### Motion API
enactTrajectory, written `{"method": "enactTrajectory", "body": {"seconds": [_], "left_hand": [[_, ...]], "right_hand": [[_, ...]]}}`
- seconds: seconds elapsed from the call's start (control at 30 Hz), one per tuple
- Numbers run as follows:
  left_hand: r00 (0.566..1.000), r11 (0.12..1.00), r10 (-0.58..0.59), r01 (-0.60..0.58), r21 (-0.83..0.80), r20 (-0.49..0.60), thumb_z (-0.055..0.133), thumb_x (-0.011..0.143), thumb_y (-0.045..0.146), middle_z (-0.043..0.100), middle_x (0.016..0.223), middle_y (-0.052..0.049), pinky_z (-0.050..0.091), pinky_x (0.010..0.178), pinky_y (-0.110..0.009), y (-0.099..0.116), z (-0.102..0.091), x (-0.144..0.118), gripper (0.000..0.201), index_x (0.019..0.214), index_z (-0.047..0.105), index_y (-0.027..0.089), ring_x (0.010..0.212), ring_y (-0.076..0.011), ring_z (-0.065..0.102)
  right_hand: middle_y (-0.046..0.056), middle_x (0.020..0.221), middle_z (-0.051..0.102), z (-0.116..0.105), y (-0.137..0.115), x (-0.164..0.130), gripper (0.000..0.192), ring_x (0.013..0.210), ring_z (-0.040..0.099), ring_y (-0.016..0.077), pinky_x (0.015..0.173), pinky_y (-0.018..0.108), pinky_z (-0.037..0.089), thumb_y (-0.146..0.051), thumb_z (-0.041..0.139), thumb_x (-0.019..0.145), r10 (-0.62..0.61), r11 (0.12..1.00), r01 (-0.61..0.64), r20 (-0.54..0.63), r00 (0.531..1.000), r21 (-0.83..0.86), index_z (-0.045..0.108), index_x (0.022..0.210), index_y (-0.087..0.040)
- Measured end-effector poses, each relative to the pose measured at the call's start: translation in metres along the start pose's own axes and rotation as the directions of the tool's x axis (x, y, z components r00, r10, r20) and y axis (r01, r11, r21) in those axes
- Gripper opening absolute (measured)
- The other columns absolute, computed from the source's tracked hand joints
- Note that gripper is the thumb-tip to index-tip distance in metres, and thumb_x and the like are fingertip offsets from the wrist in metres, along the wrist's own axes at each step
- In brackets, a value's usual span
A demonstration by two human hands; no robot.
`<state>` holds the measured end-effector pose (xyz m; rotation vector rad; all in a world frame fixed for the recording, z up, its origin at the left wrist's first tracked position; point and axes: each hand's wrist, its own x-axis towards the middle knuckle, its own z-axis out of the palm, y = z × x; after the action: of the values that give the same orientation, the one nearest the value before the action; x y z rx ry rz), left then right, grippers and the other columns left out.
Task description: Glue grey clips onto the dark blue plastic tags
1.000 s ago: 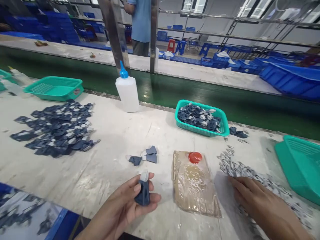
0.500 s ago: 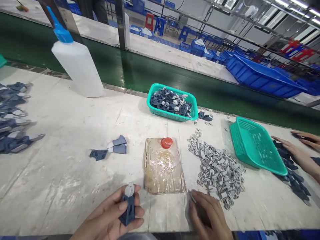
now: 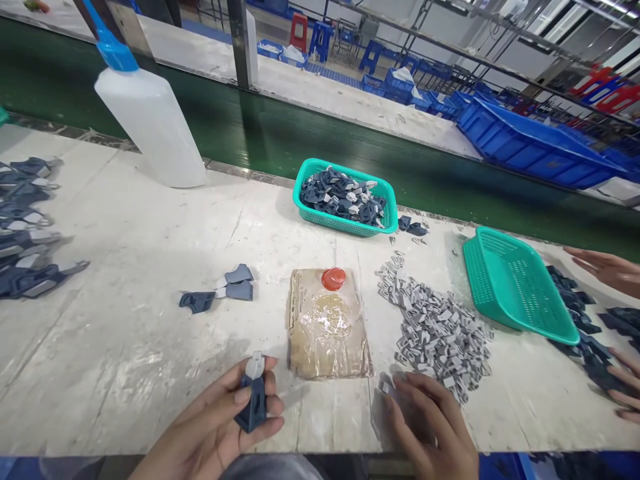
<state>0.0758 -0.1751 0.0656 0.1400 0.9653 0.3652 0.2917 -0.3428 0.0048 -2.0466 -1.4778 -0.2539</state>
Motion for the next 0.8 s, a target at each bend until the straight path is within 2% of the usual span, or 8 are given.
{"method": "enactTrajectory", "body": {"seconds": [0.13, 0.3, 0.4, 0.5, 0.63, 0.8], "left_hand": [[1.0, 1.0, 0.017, -0.016, -0.013, 0.013, 0.072, 0.068, 0.013, 0.073, 0.083, 0.001, 0.057, 0.07, -0.027, 0.001, -0.002, 0.001, 0.011, 0.072, 0.073, 0.023, 0.073, -0.0165, 0.064], [0.998, 0.999, 0.044, -0.044, -0.003, 0.044, 0.075, 0.065, 0.014, 0.072, 0.076, 0.002, 0.055, 0.074, -0.025, 0.001, -0.009, 0.006, 0.01, 0.068, 0.073, 0.024, 0.073, -0.0146, 0.064], [0.993, 0.996, 0.082, -0.084, 0.012, 0.082, 0.078, 0.063, 0.018, 0.073, 0.075, 0.002, 0.052, 0.077, -0.019, 0.0, -0.014, 0.007, 0.014, 0.076, 0.075, 0.023, 0.079, -0.0135, 0.065], [0.992, 0.996, 0.092, -0.094, 0.014, 0.09, 0.08, 0.061, 0.023, 0.074, 0.083, 0.002, 0.049, 0.078, -0.014, -0.001, -0.02, 0.009, 0.022, 0.082, 0.075, 0.022, 0.087, -0.0129, 0.065], [0.986, 0.995, 0.101, -0.099, -0.027, 0.131, 0.076, 0.067, 0.019, 0.074, 0.089, 0.001, 0.047, 0.083, -0.016, -0.004, -0.027, 0.014, 0.02, 0.087, 0.074, 0.02, 0.091, -0.012, 0.064], [0.974, 0.987, 0.115, -0.09, -0.131, 0.196, 0.074, 0.069, 0.015, 0.073, 0.089, -0.001, 0.046, 0.086, -0.019, -0.008, -0.035, 0.019, 0.021, 0.09, 0.072, 0.017, 0.089, -0.0118, 0.064]], "right_hand": [[0.007, 0.094, 0.055, 0.0, 0.006, 0.001, 0.015, 0.084, 0.058, 0.0152, 0.068, 0.028, 0.052, -0.02, 0.061, 0.077, -0.052, 0.999, 0.052, 0.013, 0.999, 0.001, 0.063, 0.092, -0.018], [0.007, 0.092, 0.055, -0.008, 0.007, 0.008, 0.017, 0.083, 0.052, 0.0161, 0.065, 0.03, 0.044, -0.023, 0.064, 0.076, -0.174, 0.976, 0.182, 0.072, 0.982, -0.122, 0.062, 0.092, -0.02], [0.006, 0.092, 0.054, -0.008, -0.006, 0.03, 0.017, 0.08, 0.049, 0.0161, 0.07, 0.034, 0.038, -0.022, 0.063, 0.077, -0.159, 0.977, 0.159, 0.011, 0.987, -0.141, 0.061, 0.094, -0.02], [0.005, 0.091, 0.053, 0.006, -0.025, 0.061, 0.014, 0.081, 0.048, 0.0163, 0.071, 0.034, 0.036, -0.02, 0.062, 0.078, -0.157, 0.985, 0.152, -0.061, 0.986, -0.085, 0.061, 0.092, -0.021], [0.004, 0.089, 0.052, 0.035, -0.041, 0.096, 0.01, 0.083, 0.045, 0.016, 0.072, 0.033, 0.036, -0.017, 0.061, 0.078, -0.219, 0.976, 0.218, -0.018, 0.976, -0.027, 0.063, 0.087, -0.021], [0.005, 0.089, 0.051, 0.057, -0.04, 0.109, 0.007, 0.083, 0.043, 0.0162, 0.072, 0.032, 0.038, -0.018, 0.062, 0.078, -0.243, 0.97, 0.243, 0.02, 0.97, -0.018, 0.064, 0.084, -0.02]]}}
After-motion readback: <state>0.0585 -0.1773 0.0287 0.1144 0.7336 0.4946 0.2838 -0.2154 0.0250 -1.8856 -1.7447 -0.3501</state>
